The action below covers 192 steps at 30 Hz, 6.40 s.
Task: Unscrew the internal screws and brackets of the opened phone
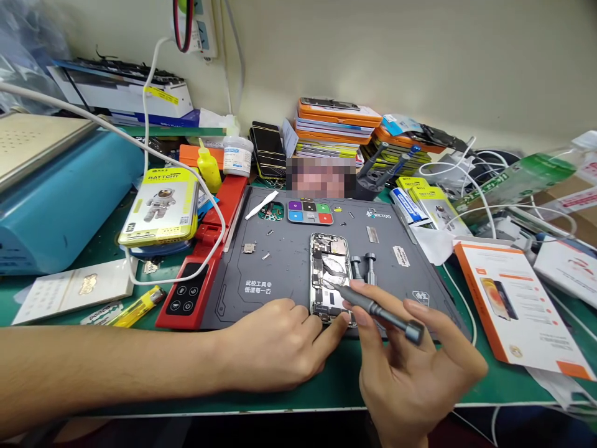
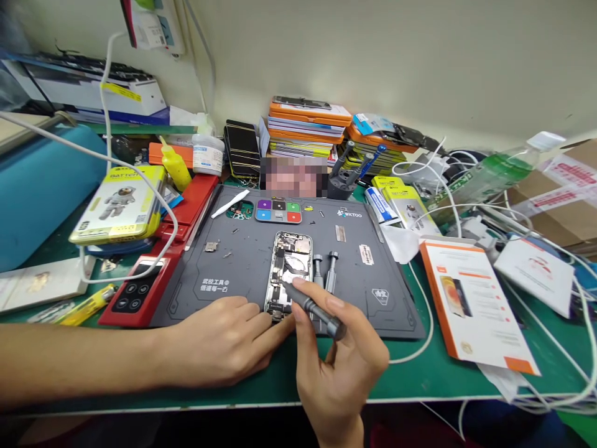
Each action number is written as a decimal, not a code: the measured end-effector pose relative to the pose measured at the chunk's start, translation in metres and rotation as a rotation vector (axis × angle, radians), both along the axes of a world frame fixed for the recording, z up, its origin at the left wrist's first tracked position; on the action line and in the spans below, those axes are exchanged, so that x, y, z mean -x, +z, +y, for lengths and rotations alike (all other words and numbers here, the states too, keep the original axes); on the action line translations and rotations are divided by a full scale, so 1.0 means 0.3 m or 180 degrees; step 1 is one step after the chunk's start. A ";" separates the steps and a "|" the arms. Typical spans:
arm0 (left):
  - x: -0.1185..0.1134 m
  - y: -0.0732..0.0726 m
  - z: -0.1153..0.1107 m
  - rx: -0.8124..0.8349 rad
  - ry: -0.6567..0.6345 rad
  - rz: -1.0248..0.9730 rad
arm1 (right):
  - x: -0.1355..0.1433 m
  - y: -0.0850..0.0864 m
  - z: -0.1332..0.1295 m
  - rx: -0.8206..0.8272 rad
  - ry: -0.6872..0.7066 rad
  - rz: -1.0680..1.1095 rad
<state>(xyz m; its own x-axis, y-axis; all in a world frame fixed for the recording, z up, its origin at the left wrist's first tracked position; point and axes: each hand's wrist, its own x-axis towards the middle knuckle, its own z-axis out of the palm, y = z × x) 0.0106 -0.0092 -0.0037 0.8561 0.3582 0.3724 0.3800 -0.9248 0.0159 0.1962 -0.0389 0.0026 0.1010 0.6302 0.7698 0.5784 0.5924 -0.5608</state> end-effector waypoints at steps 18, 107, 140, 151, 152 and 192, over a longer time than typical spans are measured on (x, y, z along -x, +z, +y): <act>-0.009 -0.028 0.010 -0.0236 -0.0133 -0.0337 | -0.008 -0.007 0.006 0.1025 0.0914 -0.0745; -0.004 0.027 0.020 0.0771 -0.0068 -0.0251 | -0.030 -0.007 -0.033 0.1645 0.0399 0.2227; 0.000 0.016 0.012 0.0533 0.0047 -0.0138 | -0.103 -0.028 0.010 0.0154 -0.0237 -0.0534; -0.001 0.015 0.012 0.0510 0.0028 -0.0085 | -0.107 -0.024 0.008 -0.0362 -0.0508 -0.0902; -0.001 0.015 0.012 0.0496 0.0027 -0.0083 | -0.108 -0.018 0.008 -0.0363 -0.0572 -0.0901; 0.097 0.270 0.177 0.0681 0.1630 0.1390 | -0.108 -0.021 -0.003 -0.0174 -0.0199 -0.0424</act>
